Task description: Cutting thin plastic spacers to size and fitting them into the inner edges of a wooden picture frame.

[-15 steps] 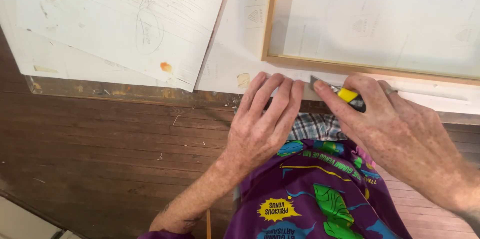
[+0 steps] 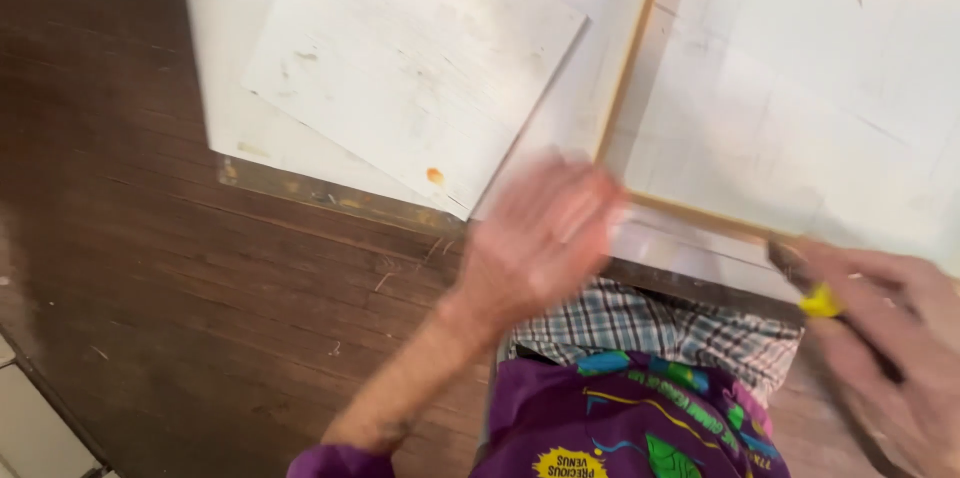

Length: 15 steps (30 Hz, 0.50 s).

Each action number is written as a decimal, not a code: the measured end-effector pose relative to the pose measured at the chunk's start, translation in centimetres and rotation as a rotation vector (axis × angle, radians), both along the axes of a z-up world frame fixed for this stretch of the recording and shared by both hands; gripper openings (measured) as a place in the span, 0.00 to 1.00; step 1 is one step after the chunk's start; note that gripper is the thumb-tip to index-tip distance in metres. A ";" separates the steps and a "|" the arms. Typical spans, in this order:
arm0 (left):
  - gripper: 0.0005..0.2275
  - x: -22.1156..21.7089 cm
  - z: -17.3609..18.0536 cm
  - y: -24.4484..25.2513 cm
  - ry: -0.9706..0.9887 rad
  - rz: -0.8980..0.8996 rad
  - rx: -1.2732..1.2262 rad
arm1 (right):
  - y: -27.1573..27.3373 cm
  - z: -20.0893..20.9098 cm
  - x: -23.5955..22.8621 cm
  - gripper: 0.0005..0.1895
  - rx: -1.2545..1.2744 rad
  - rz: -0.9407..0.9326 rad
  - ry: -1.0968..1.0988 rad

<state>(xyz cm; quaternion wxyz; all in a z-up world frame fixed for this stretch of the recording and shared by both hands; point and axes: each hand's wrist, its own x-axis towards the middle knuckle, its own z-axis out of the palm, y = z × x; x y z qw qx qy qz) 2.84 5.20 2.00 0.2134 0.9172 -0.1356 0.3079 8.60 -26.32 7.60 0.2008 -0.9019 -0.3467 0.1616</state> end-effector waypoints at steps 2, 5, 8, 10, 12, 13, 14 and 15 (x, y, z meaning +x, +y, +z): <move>0.10 3.9 0.3 3.6 -0.039 0.042 0.029 | 0.6 0.5 0.4 0.38 0.044 -0.102 0.030; 0.19 11.1 -0.2 7.9 0.124 0.193 0.066 | 3.4 2.2 1.3 0.36 0.270 -0.268 0.191; 0.31 16.1 -2.6 8.3 0.142 0.287 0.223 | 5.0 2.8 2.2 0.31 0.522 -0.333 0.407; 0.22 17.8 -4.5 8.1 0.050 0.332 0.320 | 6.3 3.3 2.9 0.35 0.628 -0.254 0.394; 0.18 13.8 -0.7 7.0 -0.012 0.314 0.325 | 8.2 5.3 3.0 0.33 0.532 -0.378 0.377; 0.16 11.9 1.1 6.4 -0.067 0.293 0.327 | 9.1 6.3 3.2 0.32 0.431 -0.503 0.364; 0.16 9.1 2.2 5.8 -0.071 0.292 0.332 | 10.3 7.1 3.4 0.32 0.437 -0.503 0.362; 0.12 6.4 3.2 5.2 -0.107 0.220 0.280 | 11.5 7.8 3.6 0.25 0.393 -0.542 0.352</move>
